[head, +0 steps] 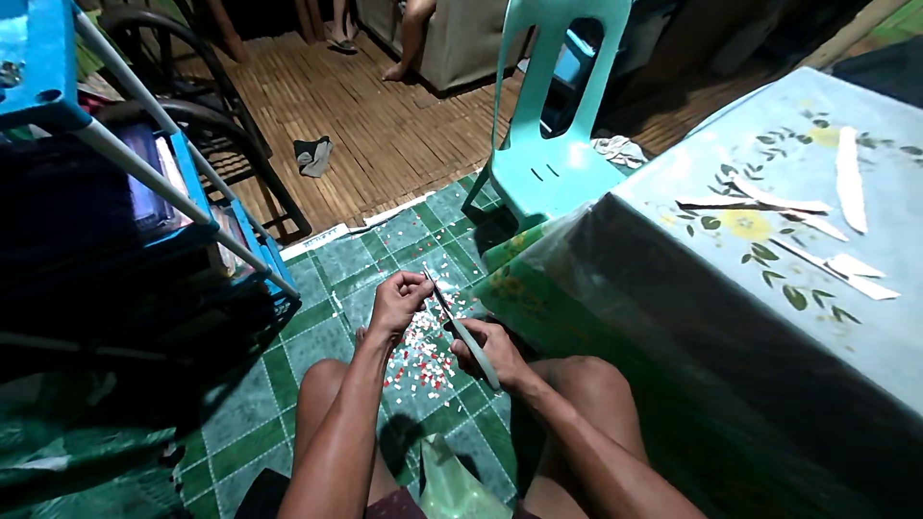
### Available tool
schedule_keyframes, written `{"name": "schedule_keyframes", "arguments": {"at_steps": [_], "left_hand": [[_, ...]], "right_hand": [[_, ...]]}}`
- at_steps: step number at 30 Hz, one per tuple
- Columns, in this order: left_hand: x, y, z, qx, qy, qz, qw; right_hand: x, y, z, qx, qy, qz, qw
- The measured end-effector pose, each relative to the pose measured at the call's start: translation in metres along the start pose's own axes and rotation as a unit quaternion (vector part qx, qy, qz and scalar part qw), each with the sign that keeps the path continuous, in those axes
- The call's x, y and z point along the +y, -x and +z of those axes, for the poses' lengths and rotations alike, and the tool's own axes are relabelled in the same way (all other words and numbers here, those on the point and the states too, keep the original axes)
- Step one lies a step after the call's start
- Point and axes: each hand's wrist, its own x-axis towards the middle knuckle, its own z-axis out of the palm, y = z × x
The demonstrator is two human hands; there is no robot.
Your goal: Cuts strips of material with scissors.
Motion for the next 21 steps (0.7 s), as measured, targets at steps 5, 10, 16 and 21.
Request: {"name": "schedule_keyframes", "arguments": {"at_steps": [5,10,16,21], "left_hand": [[0.0043,0.0006,-0.0044,-0.03,-0.027,-0.035,0.999],[0.0053,0.0022,-0.0048,-0.02,-0.032,-0.051,0.998],[0.0018,0.0008,-0.0038,-0.011,-0.006,-0.052,0.999],[0.0037,0.0002,-0.004,0.009,0.0,-0.056,0.998]], "right_hand": [[0.0009,-0.0017,-0.0014,0.032,-0.002,-0.003,0.999],[-0.0009,-0.0007,-0.0039,0.036,-0.009,-0.005,0.999],[-0.0022,0.0023,-0.0022,0.038,0.001,-0.002,0.999],[-0.0032,0.0039,-0.0017,0.041,0.008,0.004,0.999]]}}
